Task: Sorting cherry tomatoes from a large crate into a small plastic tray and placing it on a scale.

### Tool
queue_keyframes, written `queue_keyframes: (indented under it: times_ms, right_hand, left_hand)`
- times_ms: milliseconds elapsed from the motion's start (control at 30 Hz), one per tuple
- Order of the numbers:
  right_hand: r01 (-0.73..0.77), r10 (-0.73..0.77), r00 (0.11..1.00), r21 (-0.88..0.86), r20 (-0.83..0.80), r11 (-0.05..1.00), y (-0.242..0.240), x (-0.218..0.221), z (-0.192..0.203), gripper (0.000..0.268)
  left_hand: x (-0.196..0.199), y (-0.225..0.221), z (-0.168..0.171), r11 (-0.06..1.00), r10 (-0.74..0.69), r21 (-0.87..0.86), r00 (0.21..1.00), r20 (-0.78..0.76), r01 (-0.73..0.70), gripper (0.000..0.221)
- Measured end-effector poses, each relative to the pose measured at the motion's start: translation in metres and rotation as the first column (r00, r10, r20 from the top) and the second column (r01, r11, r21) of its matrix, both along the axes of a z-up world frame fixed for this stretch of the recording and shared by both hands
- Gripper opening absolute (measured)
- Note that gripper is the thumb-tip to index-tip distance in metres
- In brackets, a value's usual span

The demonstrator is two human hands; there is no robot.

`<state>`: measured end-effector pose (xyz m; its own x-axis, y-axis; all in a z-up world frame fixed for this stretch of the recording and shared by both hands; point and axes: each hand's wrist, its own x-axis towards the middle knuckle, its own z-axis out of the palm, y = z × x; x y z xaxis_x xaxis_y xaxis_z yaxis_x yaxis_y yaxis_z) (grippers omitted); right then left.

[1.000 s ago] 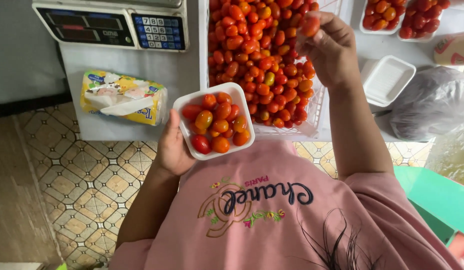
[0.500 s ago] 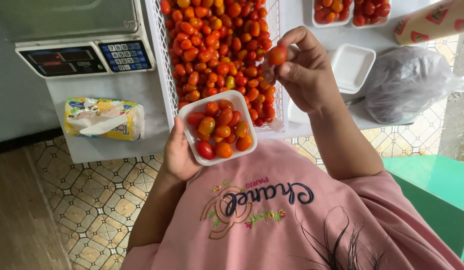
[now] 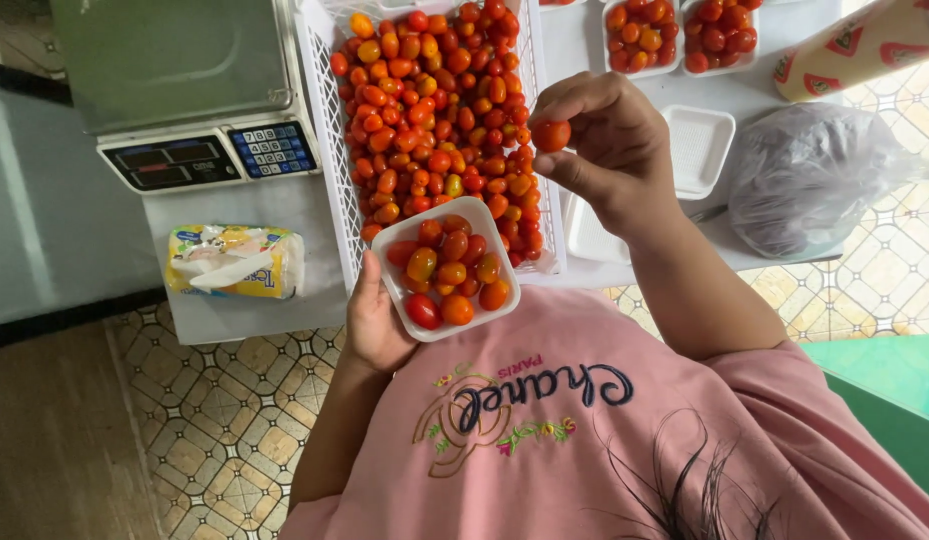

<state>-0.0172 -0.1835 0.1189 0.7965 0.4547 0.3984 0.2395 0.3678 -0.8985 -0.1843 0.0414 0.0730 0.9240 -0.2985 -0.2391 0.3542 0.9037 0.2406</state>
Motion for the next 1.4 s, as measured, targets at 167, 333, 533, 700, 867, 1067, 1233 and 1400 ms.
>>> queue_keyframes:
  times_ms: [167, 333, 533, 700, 867, 1067, 1233, 1400]
  right_hand:
    - [0.065, -0.06, 0.995, -0.065, 0.077, 0.996, -0.006, 0.0, 0.005, 0.039]
    - [0.141, -0.108, 0.961, -0.115, 0.254, 0.983, -0.009, -0.001, 0.009, 0.029]
    - [0.189, -0.142, 0.951, -0.151, 0.275, 0.97, -0.012, -0.002, 0.004, 0.031]
    - [0.03, 0.018, 0.975, -0.206, 0.224, 0.978, -0.014, -0.008, 0.001, 0.034]
    - [-0.007, 0.126, 0.966, -0.466, 0.224, 0.885, -0.011, -0.02, 0.002, 0.043]
    - [0.052, 0.297, 0.851, -0.633, 0.433, 0.773, 0.015, -0.032, 0.019, 0.025]
    - [0.206, 0.514, 0.49, -0.666, 0.704, 0.717, 0.048, -0.048, 0.028, 0.024]
    - [0.314, 0.547, 0.378, -0.659, 0.747, 0.683, 0.067, -0.057, 0.024, 0.025]
  left_hand:
    - [0.002, -0.004, 0.002, 1.0, -0.005, -0.017, 1.0, 0.011, 0.005, 0.085]
    - [0.008, -0.006, -0.006, 1.0, -0.003, -0.017, 1.0, -0.003, 0.003, 0.087]
    - [0.021, 0.002, -0.012, 1.0, -0.01, 0.009, 0.999, -0.038, 0.01, 0.089]
    - [0.024, -0.003, 0.008, 0.998, 0.062, 0.016, 0.987, -0.151, -0.06, 0.092]
    - [0.028, 0.008, -0.008, 0.999, 0.032, -0.042, 0.996, 0.087, -0.028, 0.083]
    - [0.027, 0.014, -0.017, 0.997, 0.052, -0.066, 0.989, 0.14, -0.043, 0.077]
    - [0.026, 0.013, -0.028, 0.992, 0.037, -0.129, 0.988, 0.148, -0.018, 0.082]
    - [0.023, 0.01, -0.035, 0.99, 0.091, -0.123, 0.986, 0.138, -0.074, 0.072]
